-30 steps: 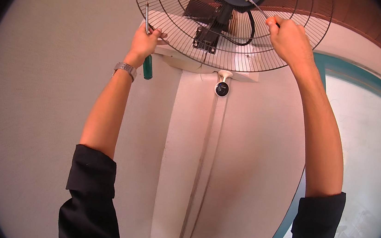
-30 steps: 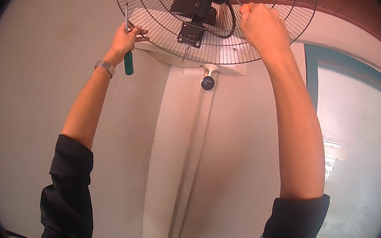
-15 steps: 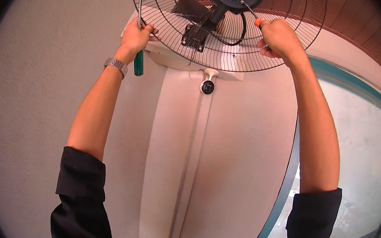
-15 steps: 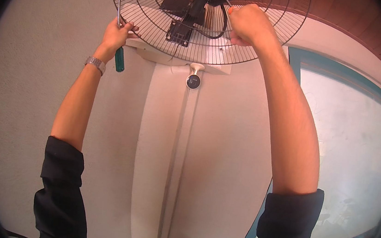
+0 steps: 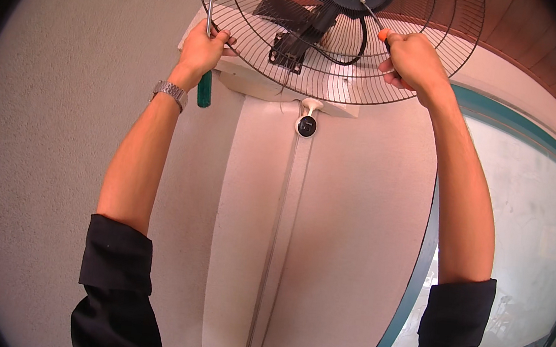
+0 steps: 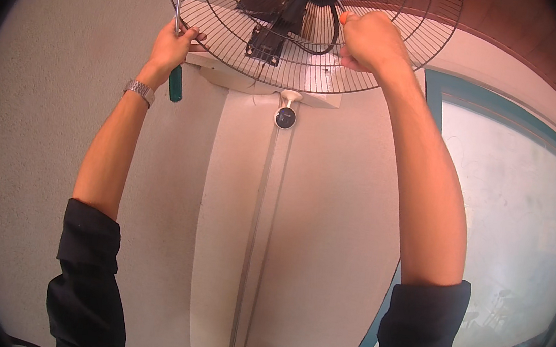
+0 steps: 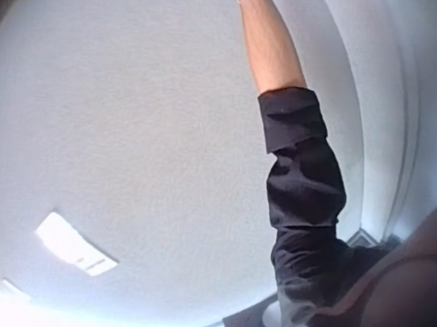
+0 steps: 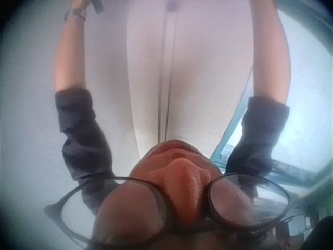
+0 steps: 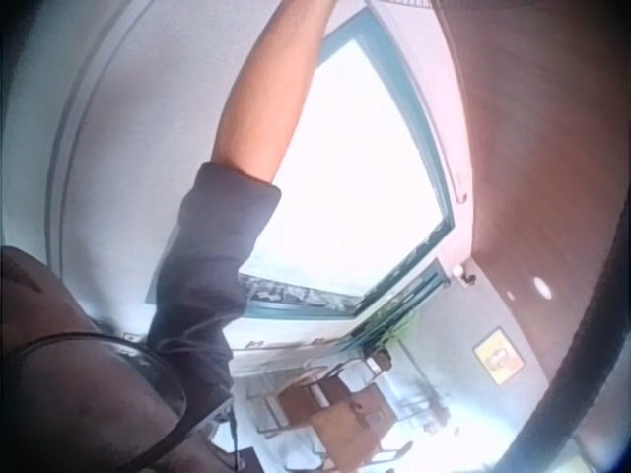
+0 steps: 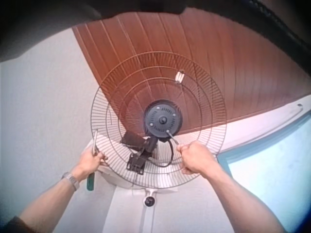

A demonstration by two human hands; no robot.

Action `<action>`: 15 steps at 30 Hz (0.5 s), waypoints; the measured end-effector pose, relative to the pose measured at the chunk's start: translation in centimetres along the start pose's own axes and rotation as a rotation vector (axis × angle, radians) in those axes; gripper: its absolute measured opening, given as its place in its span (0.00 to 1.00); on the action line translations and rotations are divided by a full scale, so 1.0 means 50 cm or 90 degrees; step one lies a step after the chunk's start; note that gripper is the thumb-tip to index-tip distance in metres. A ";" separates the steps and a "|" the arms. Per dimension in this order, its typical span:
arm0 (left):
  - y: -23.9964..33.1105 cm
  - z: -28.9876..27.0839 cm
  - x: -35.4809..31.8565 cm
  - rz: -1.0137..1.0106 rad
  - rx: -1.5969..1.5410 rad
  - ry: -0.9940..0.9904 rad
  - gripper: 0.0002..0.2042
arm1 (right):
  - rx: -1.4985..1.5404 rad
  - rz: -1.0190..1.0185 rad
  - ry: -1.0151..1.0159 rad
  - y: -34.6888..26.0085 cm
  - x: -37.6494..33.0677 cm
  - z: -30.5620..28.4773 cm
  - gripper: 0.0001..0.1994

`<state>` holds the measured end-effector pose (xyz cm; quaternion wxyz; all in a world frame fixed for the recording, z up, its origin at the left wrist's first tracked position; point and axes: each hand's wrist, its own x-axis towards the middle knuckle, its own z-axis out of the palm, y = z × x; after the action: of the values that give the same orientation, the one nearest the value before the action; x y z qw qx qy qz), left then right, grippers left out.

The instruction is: The person uses a screwdriver to remove the screws from the front grill of a wall-mounted fan, detaches the grill, and then removes the fan blades. They place the removed parts on a nearby table.

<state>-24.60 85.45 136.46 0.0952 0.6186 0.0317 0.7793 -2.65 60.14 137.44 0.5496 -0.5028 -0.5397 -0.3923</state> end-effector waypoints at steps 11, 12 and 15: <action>-0.010 -0.007 0.008 -0.012 0.037 -0.016 0.09 | -0.085 -0.022 -0.008 -0.008 0.006 0.002 0.21; -0.005 -0.005 0.004 -0.011 0.023 -0.010 0.07 | -0.074 -0.023 -0.007 -0.010 0.004 0.002 0.21; 0.008 0.001 -0.007 -0.008 -0.007 0.002 0.06 | -0.062 -0.030 -0.011 -0.011 0.008 0.000 0.21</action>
<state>-24.54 84.98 136.22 0.1034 0.6168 0.0317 0.7797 -3.14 60.10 137.92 0.5104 -0.5192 -0.5367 -0.4265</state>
